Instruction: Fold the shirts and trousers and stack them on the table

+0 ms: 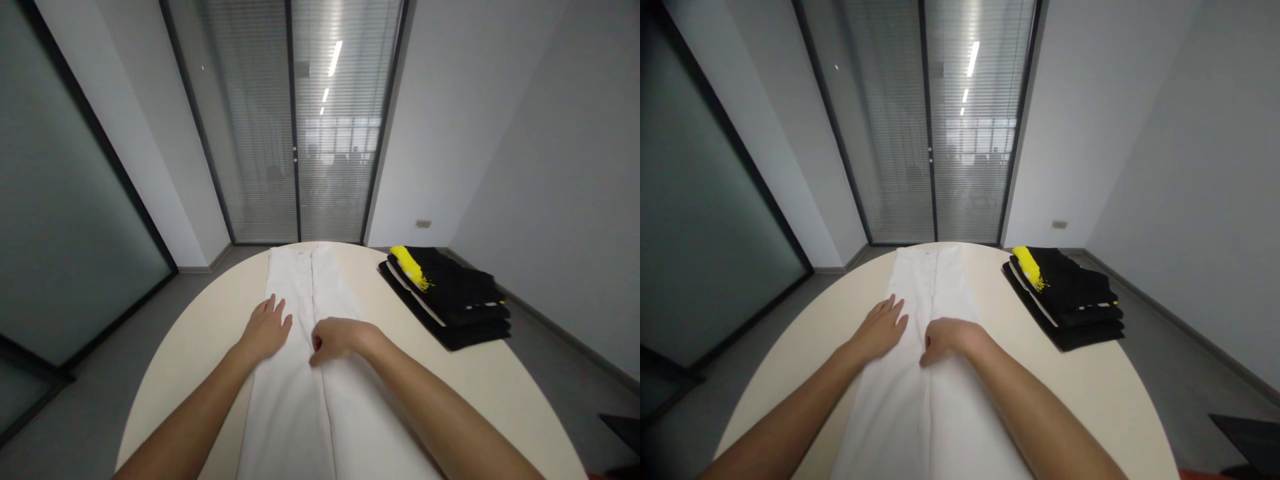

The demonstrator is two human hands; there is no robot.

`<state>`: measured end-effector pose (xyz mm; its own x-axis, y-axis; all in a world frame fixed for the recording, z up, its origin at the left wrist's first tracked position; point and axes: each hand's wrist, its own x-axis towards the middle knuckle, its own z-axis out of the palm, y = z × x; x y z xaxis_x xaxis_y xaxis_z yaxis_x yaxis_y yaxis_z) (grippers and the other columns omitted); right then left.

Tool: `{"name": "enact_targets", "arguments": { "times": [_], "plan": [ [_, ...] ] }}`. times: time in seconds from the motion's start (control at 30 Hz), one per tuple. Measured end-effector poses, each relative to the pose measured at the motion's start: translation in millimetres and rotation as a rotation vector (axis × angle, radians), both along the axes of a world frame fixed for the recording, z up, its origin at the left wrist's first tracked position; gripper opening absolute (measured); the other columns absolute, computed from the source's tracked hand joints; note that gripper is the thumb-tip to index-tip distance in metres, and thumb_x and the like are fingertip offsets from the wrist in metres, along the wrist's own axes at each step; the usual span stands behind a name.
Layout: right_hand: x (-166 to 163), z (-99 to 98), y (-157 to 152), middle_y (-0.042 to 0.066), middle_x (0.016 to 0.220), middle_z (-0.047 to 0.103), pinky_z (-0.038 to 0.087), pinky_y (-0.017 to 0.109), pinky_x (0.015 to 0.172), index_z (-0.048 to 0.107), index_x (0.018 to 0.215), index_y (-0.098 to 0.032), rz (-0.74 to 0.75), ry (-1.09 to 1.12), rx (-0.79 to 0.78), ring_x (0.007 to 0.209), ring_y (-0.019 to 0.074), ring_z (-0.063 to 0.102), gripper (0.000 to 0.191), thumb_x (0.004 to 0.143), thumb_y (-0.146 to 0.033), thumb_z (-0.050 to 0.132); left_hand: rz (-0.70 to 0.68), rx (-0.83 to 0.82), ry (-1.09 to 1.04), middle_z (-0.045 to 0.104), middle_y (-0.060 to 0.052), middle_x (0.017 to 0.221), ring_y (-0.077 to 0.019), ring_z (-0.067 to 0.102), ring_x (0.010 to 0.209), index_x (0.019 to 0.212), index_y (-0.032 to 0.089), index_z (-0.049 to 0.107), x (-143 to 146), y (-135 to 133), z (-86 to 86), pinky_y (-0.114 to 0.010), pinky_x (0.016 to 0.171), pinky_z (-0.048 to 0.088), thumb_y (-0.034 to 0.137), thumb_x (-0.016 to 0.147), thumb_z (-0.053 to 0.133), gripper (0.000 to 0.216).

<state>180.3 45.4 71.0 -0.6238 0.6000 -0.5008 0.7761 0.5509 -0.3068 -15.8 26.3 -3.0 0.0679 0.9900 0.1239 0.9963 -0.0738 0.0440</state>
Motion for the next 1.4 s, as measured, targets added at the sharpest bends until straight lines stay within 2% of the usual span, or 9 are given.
{"name": "enact_targets", "arguments": {
  "times": [0.07, 0.13, 0.23, 0.3, 0.43, 0.63, 0.87, 1.17, 1.4],
  "plan": [
    [5, -9.6, 7, 0.006, 0.090, 0.074, 0.041, 0.024, 0.055, 0.074, 0.095, -0.017, -0.078, 0.088, 0.049, 0.076, 0.0196, 0.066, 0.033, 0.074, -0.041, 0.068, -0.037, 0.002, -0.051, 0.034, -0.020, 0.158, -0.0316, 0.032, 0.146, 0.148, 0.010, 0.040, -8, 10, -8.4, -0.051, 0.117, 0.023, 0.037, 0.100, 0.036, 0.055],
    [10, -16.5, 13, 0.006, 0.091, 0.074, 0.041, 0.023, 0.056, 0.072, 0.096, -0.017, -0.137, 0.172, 0.099, 0.076, 0.0182, 0.065, 0.029, 0.075, -0.037, 0.065, -0.055, 0.062, -0.078, 0.035, -0.018, 0.158, -0.0303, 0.033, 0.145, 0.146, 0.012, 0.043, -13, 17, -10.8, -0.050, 0.118, 0.024, 0.034, 0.098, 0.040, 0.052],
    [16, -18.1, 19, 0.006, 0.091, 0.074, 0.041, 0.023, 0.058, 0.071, 0.095, -0.017, -0.129, 0.230, 0.098, 0.075, 0.0170, 0.064, 0.027, 0.077, -0.037, 0.064, -0.061, 0.202, -0.085, 0.051, -0.017, 0.146, -0.0289, 0.047, 0.134, 0.137, 0.013, 0.051, -13, 18, -7.3, -0.045, 0.113, 0.034, 0.031, 0.097, 0.044, 0.045],
    [18, -14.3, 19, 0.005, 0.088, 0.073, 0.041, 0.023, 0.059, 0.072, 0.091, -0.017, -0.091, 0.206, 0.006, 0.074, 0.0166, 0.063, 0.030, 0.078, -0.043, 0.065, -0.087, 0.235, -0.088, 0.058, -0.016, 0.137, -0.0280, 0.053, 0.127, 0.134, 0.014, 0.054, -11, 15, -6.0, -0.044, 0.110, 0.038, 0.033, 0.098, 0.043, 0.042],
    [16, -4.9, 16, 0.001, 0.074, 0.068, 0.041, 0.024, 0.060, 0.071, 0.079, -0.017, -0.013, 0.113, -0.194, 0.067, 0.0142, 0.059, 0.041, 0.074, -0.058, 0.069, -0.135, 0.196, -0.069, 0.051, -0.017, 0.147, -0.0311, 0.045, 0.136, 0.137, 0.014, 0.053, -6, 9, -14.0, -0.048, 0.115, 0.032, 0.043, 0.099, 0.040, 0.049],
    [7, 0.9, 9, -0.003, 0.064, 0.062, 0.041, 0.023, 0.059, 0.069, 0.069, -0.016, 0.028, 0.056, -0.299, 0.059, 0.0113, 0.053, 0.039, 0.069, -0.055, 0.076, -0.135, 0.175, -0.057, 0.044, -0.018, 0.153, -0.0330, 0.038, 0.142, 0.142, 0.013, 0.051, -6, 9, -23.4, -0.049, 0.118, 0.027, 0.048, 0.100, 0.036, 0.056],
    [0, 5.5, 0, -0.004, 0.058, 0.060, 0.038, 0.024, 0.060, 0.065, 0.060, -0.016, 0.109, -0.025, -0.240, 0.059, 0.0114, 0.054, 0.033, 0.072, -0.044, 0.077, -0.128, 0.165, -0.048, 0.043, -0.018, 0.153, -0.0329, 0.037, 0.143, 0.142, 0.013, 0.051, -6, 9, -22.0, -0.050, 0.118, 0.027, 0.047, 0.100, 0.037, 0.056],
    [0, 18.4, -8, -0.001, 0.063, 0.065, 0.044, 0.025, 0.066, 0.068, 0.061, -0.014, 0.060, -0.163, -0.229, 0.060, 0.0128, 0.057, 0.032, 0.070, -0.043, 0.077, -0.131, 0.137, -0.013, 0.039, -0.016, 0.156, -0.0360, 0.032, 0.145, 0.146, 0.019, 0.048, -4, 6, -17.9, -0.052, 0.118, 0.027, 0.055, 0.098, 0.037, 0.061],
    [1, 28.3, -17, 0.001, 0.064, 0.068, 0.046, 0.022, 0.062, 0.062, 0.052, -0.014, 0.041, -0.216, -0.233, 0.058, 0.0129, 0.060, 0.028, 0.074, -0.029, 0.070, -0.182, 0.106, -0.044, 0.037, -0.014, 0.158, -0.0325, 0.030, 0.147, 0.147, 0.017, 0.047, -3, 7, -14.1, -0.052, 0.120, 0.024, 0.047, 0.100, 0.036, 0.057]
  ]
}}
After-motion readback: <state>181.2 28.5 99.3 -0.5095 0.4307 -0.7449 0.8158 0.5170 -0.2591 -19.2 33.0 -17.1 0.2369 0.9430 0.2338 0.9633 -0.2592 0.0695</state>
